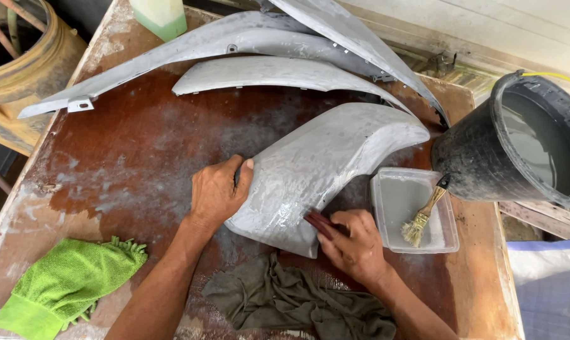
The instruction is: The person sands the surface of a grey motorcycle mudguard using a sanding block. They hold the mudguard steady with one hand while moving the sanding block back and forth across the curved surface. Other mudguards, a bucket of water, and a brush are visible on the workbench.
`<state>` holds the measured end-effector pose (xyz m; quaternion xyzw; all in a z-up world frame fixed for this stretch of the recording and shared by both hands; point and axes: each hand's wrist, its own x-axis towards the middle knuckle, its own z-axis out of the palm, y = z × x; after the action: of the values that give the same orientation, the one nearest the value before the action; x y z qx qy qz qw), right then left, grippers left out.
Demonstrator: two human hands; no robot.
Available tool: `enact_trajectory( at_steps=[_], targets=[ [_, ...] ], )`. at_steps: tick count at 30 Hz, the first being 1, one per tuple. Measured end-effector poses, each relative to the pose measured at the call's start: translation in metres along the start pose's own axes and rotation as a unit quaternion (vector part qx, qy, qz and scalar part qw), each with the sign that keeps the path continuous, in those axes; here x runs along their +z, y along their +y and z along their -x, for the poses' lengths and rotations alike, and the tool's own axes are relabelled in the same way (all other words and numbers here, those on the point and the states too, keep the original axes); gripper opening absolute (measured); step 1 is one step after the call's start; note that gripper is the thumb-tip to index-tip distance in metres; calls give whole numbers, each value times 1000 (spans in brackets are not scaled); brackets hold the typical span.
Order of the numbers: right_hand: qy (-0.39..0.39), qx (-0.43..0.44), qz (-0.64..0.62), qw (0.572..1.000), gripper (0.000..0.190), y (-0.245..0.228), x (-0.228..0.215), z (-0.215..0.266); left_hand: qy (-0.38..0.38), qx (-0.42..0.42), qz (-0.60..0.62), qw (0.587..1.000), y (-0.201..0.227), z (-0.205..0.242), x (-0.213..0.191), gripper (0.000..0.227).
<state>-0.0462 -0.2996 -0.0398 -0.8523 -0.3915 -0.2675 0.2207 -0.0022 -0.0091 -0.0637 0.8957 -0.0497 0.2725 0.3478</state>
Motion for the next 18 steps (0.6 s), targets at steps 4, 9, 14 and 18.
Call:
enact_trajectory(
  at_steps=[4,9,14,18],
  targets=[
    [-9,-30,-23,999,19,6,20,26,-9,-14,4,1000,5,-2,-4,41],
    [-107,-53,-44,992,27,-24,-3,7,-29,-47,36,998,27,-6,-3,22],
    [-27,-24,-29,999,18,8,8,10,-15,-51,-13,998,26,-3,4,33],
    [-30,-46,-1,998,27,15,23,26,-3,-44,-22,999,24,-1,6,34]
  ],
)
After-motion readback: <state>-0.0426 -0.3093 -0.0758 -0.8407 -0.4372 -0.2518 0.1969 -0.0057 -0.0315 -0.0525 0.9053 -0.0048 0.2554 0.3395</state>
